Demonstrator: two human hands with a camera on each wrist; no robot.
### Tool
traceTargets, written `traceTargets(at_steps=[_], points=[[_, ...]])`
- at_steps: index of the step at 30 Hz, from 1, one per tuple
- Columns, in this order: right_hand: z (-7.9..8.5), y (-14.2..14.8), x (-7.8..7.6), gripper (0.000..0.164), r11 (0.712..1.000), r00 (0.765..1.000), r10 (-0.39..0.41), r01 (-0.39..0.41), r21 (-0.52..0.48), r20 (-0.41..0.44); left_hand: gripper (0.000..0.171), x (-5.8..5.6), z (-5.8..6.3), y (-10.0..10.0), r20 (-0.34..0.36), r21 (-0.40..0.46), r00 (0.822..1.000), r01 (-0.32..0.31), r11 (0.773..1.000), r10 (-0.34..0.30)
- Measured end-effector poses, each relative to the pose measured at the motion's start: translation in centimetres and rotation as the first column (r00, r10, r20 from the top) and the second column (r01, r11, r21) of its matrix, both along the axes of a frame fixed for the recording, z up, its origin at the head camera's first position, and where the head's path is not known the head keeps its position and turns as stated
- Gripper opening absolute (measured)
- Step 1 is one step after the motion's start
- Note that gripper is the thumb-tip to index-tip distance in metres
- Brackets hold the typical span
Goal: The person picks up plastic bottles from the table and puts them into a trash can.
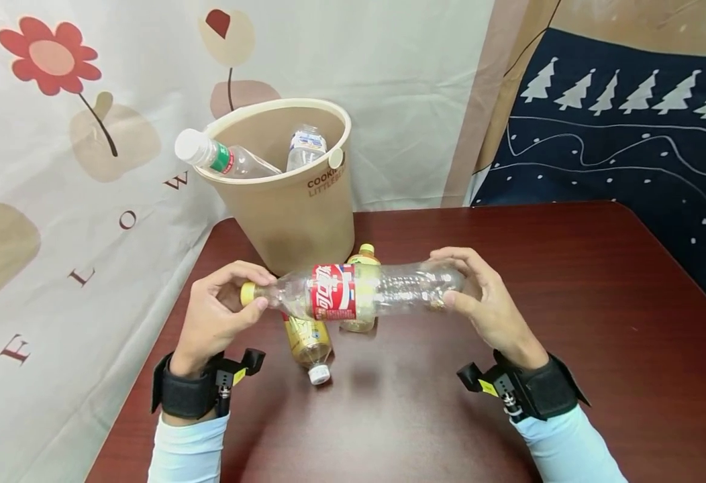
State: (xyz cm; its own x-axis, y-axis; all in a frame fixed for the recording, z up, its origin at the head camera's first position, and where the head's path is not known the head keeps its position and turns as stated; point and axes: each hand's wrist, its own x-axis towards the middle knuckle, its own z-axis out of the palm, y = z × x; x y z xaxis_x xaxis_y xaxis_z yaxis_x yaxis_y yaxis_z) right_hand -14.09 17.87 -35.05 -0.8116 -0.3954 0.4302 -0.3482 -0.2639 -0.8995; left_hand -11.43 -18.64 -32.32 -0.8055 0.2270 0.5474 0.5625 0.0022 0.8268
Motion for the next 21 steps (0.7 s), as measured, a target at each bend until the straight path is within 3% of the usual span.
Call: traceTargets(at_steps=[4, 7, 10, 13, 18, 21], points=[[-0.5, -0.6, -0.4, 0.048, 0.987, 0.993, -0.115, 0.11, 0.117, 0.032, 0.024, 0.1, 0.5, -0.9, -0.018, 0.036, 0.997, -0.077, 0.996, 0.078], [-1.6, -1.4, -1.2, 0.039, 0.939, 0.984, -0.176, 0.169, 0.299, -0.003, 0.023, -0.1, 1.4, -1.9, -0.032, 0.087, 0.988, -0.147, 0.985, 0.151], [-3.0, -3.2, -2.1, 0.037, 0.821, 0.972, -0.197, 0.235, 0.52, -0.128, 0.022, -0.5, 2.7, -2.7, -0.053, 0.149, 0.971, -0.225, 0.963, 0.235], [-4.2, -5.4, -2.6, 0.043, 0.668, 0.936, -0.15, 0.334, 0.665, -0.319, 0.019, -1.0, 4.5, -3.1, -0.087, 0.191, 0.938, -0.315, 0.93, 0.335], [-4.8, -8.7, -2.7, 0.049, 0.494, 0.839, -0.028, 0.485, 0.722, -0.544, 0.014, -2.1, 7.4, -3.2, -0.159, 0.18, 0.849, -0.477, 0.86, 0.504], [-4.8, -10.4, -2.8, 0.053, 0.425, 0.807, 0.028, 0.524, 0.738, -0.589, 0.012, -2.9, 8.7, -3.5, -0.194, 0.127, 0.782, -0.579, 0.805, 0.593]])
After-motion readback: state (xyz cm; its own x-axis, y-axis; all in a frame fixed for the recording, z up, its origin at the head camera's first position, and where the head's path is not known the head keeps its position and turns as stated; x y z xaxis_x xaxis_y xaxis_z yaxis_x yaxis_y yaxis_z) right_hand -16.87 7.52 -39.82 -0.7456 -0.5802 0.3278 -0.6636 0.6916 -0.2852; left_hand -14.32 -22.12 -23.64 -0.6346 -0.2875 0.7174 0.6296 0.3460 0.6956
